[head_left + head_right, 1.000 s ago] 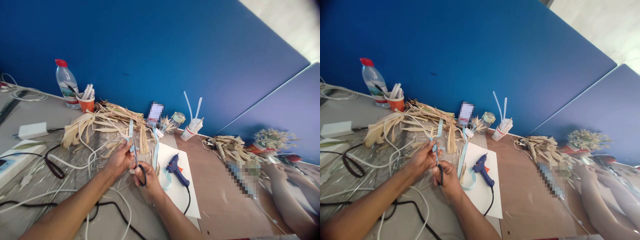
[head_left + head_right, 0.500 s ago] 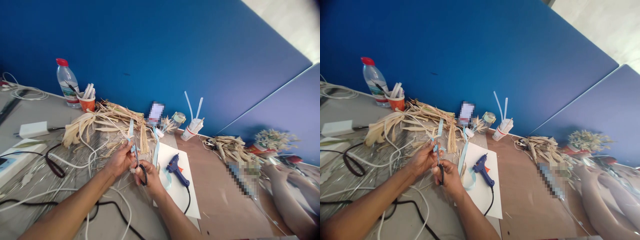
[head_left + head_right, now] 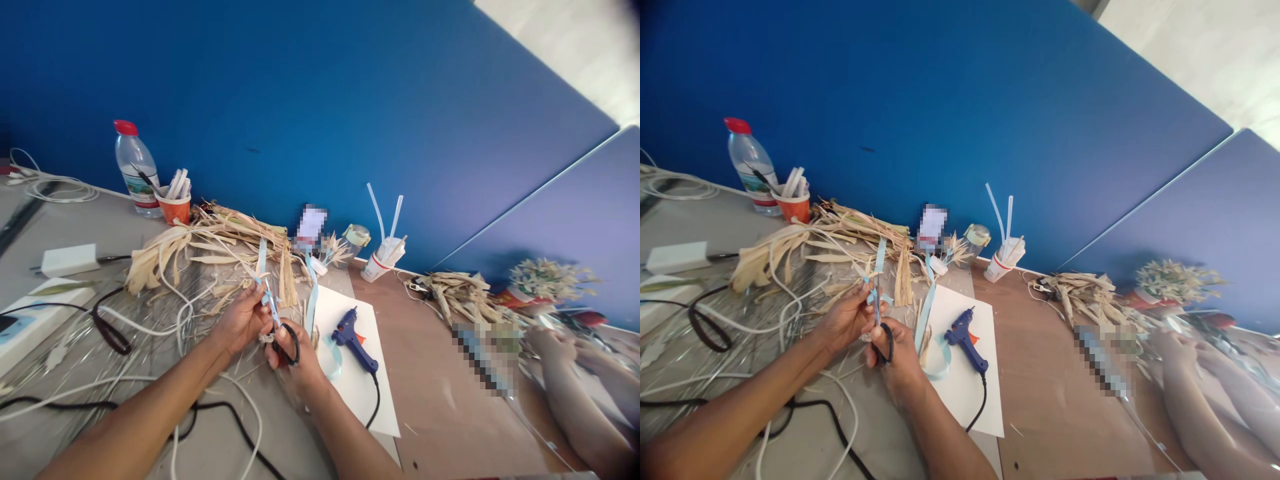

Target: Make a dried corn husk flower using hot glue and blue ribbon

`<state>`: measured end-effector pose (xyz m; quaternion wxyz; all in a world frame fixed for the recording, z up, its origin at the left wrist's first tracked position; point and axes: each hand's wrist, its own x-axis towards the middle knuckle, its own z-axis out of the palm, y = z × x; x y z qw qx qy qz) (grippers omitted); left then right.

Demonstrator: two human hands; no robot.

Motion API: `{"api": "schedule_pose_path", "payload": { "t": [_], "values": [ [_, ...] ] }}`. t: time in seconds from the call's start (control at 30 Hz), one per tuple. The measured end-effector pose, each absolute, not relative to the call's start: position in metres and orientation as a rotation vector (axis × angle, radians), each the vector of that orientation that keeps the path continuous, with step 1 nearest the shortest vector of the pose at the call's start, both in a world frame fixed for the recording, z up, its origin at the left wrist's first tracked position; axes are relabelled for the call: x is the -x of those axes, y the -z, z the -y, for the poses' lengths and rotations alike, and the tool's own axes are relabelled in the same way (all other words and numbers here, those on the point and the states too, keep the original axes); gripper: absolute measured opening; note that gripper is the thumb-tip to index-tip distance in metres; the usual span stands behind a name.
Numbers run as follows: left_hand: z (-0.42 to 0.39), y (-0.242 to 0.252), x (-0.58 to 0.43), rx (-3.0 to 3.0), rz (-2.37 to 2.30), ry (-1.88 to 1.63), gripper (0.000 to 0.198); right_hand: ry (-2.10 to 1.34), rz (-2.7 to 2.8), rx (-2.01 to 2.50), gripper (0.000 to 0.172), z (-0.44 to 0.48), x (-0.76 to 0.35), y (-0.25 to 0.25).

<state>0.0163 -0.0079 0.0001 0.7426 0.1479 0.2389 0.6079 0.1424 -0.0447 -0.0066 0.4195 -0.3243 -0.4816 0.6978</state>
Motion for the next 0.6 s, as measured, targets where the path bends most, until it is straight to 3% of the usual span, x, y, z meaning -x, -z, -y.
{"api": "schedule_pose_path", "payload": {
  "t": [0.6],
  "values": [
    [0.0061, 0.0044, -0.0141, -0.380, -0.522, -1.332, 0.023, -1.713, 1.229, 0.805, 0.039, 0.0453, -0.1398, 0.0070]
  ]
}}
